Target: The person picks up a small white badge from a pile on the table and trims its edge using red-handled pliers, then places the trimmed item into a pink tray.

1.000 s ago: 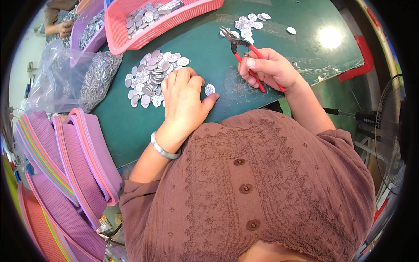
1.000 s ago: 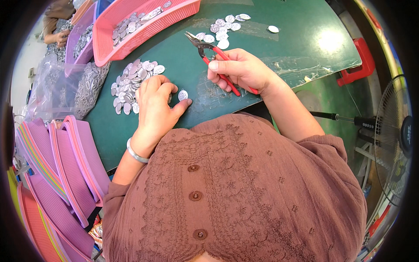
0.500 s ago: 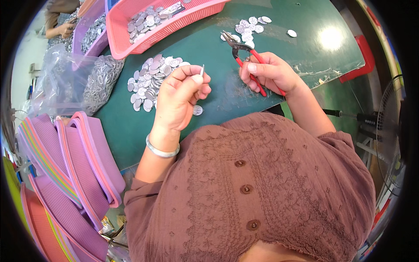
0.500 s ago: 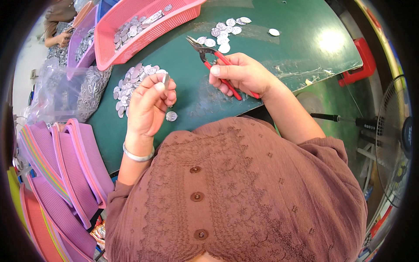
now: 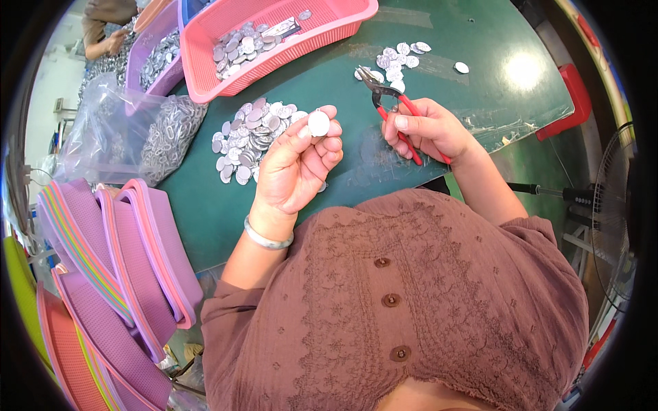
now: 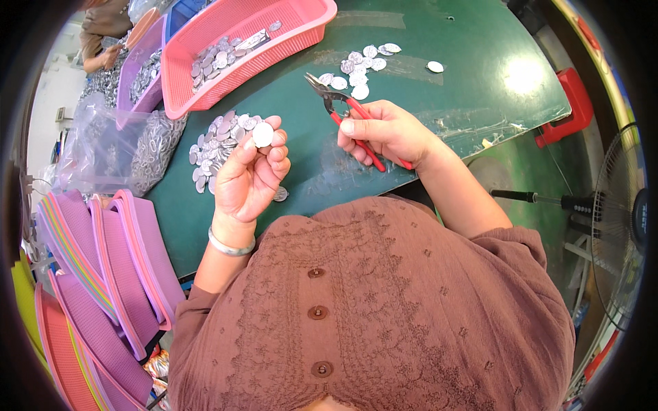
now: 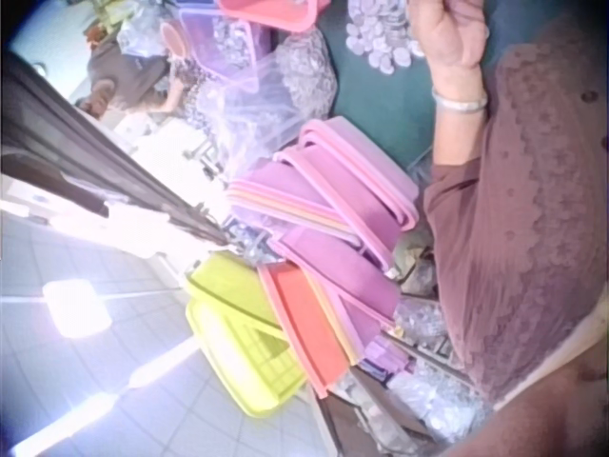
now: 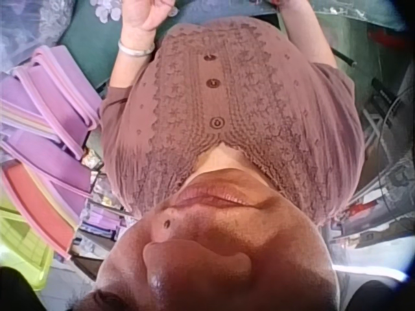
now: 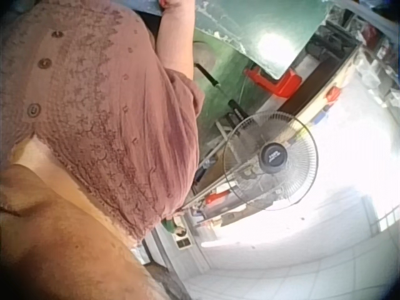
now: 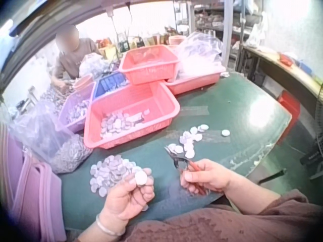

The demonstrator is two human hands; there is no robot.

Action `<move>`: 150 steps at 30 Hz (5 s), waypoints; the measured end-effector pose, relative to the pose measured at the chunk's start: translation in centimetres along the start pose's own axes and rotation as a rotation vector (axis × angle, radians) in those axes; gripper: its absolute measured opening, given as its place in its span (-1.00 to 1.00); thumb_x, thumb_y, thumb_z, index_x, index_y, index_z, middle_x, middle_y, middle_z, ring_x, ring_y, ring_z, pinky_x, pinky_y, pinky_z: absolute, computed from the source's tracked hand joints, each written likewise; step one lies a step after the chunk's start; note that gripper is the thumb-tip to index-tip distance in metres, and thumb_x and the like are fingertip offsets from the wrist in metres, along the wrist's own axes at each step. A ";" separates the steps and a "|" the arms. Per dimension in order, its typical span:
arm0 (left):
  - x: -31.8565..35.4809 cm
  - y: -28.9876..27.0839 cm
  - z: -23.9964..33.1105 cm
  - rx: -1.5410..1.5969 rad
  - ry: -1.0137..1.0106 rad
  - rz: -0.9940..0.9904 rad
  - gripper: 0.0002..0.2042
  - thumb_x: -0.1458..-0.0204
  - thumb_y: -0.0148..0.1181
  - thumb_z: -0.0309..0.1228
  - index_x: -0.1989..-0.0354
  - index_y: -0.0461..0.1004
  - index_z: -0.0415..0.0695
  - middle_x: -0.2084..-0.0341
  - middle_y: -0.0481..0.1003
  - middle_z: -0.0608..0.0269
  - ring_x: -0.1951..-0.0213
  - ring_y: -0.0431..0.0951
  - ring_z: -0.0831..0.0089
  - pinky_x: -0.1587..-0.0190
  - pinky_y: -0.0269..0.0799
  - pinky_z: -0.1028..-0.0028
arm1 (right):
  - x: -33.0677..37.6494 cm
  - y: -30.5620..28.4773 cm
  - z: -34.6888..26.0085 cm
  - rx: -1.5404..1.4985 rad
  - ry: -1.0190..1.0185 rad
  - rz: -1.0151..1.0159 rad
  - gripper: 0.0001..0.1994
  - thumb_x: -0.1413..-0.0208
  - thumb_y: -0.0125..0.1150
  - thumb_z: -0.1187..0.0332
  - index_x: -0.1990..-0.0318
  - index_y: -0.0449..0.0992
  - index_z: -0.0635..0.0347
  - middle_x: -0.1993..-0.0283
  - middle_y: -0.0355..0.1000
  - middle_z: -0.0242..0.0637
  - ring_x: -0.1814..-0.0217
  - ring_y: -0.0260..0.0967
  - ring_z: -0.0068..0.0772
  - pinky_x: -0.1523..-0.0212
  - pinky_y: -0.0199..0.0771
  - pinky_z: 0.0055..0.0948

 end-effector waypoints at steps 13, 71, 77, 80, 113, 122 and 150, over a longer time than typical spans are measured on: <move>0.3 -1.0 1.1 -0.571 0.150 0.339 -0.85 0.03 0.12 -0.54 0.26 0.46 -0.23 0.55 0.41 0.37 0.57 0.35 0.63 0.48 0.28 0.66 | 0.1 0.9 -0.5 0.321 0.075 0.006 -0.73 0.01 0.19 0.18 0.47 0.44 0.24 0.58 0.31 -0.47 0.58 0.23 -0.67 0.57 0.26 -0.64; 0.8 -1.3 1.7 -0.645 0.157 0.357 -0.84 0.01 0.11 -0.54 0.23 0.47 -0.25 0.51 0.47 0.30 0.56 0.40 0.62 0.48 0.33 0.67 | -0.9 2.8 -0.8 0.728 0.041 -0.146 -0.63 0.05 0.21 0.13 0.67 0.30 0.19 0.71 0.09 -0.58 0.64 -0.03 -0.71 0.63 0.00 -0.59; 0.6 -1.5 1.3 -0.449 0.040 0.292 -0.81 -0.07 -0.01 -0.49 0.19 0.43 -0.29 0.44 0.49 0.24 0.49 0.47 0.53 0.40 0.38 0.61 | -0.5 2.0 -0.4 0.521 0.164 -0.062 -0.65 0.08 0.23 0.05 0.55 0.43 0.17 0.64 0.26 -0.54 0.62 0.15 -0.69 0.58 0.17 -0.66; 0.6 -1.6 1.0 -0.444 0.023 0.290 -0.81 -0.08 -0.03 -0.48 0.19 0.43 -0.30 0.43 0.48 0.23 0.47 0.48 0.52 0.38 0.39 0.59 | -0.6 2.2 -0.4 0.507 0.160 -0.080 -0.66 0.08 0.24 0.05 0.55 0.44 0.16 0.64 0.26 -0.54 0.62 0.15 -0.70 0.58 0.17 -0.66; -0.5 -0.7 3.7 -0.223 0.096 0.150 -0.87 -0.02 -0.13 -0.56 0.30 0.37 -0.19 0.54 0.39 0.19 0.62 0.33 0.51 0.55 0.29 0.57 | -0.5 1.5 -0.6 0.425 0.145 -0.014 -0.67 0.09 0.24 0.09 0.45 0.48 0.23 0.55 0.37 -0.42 0.60 0.25 -0.68 0.58 0.25 -0.67; -2.3 -0.7 15.6 -0.970 0.504 0.648 -0.68 -0.08 -0.12 -0.52 -0.03 0.21 -0.34 0.47 0.43 0.20 0.52 0.42 0.52 0.45 0.34 0.62 | -0.6 1.2 -0.2 0.363 0.129 -0.006 -0.72 0.06 0.21 0.16 0.48 0.46 0.24 0.53 0.38 -0.37 0.58 0.25 -0.65 0.58 0.26 -0.65; 0.7 -1.3 3.4 -0.651 0.068 0.316 -0.89 0.02 0.08 -0.58 0.38 0.27 -0.19 0.45 0.47 0.10 0.42 0.52 0.42 0.37 0.46 0.56 | -0.5 1.0 0.0 0.344 0.113 -0.002 -0.67 0.10 0.25 0.09 0.46 0.46 0.22 0.55 0.37 -0.42 0.61 0.25 -0.68 0.58 0.25 -0.69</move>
Point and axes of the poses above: each hand's wrist, its own x-axis away from the middle knuckle, its own y-axis out of the palm, z = x × y, the point moved 6 cm from there along -x, towards the middle knuckle
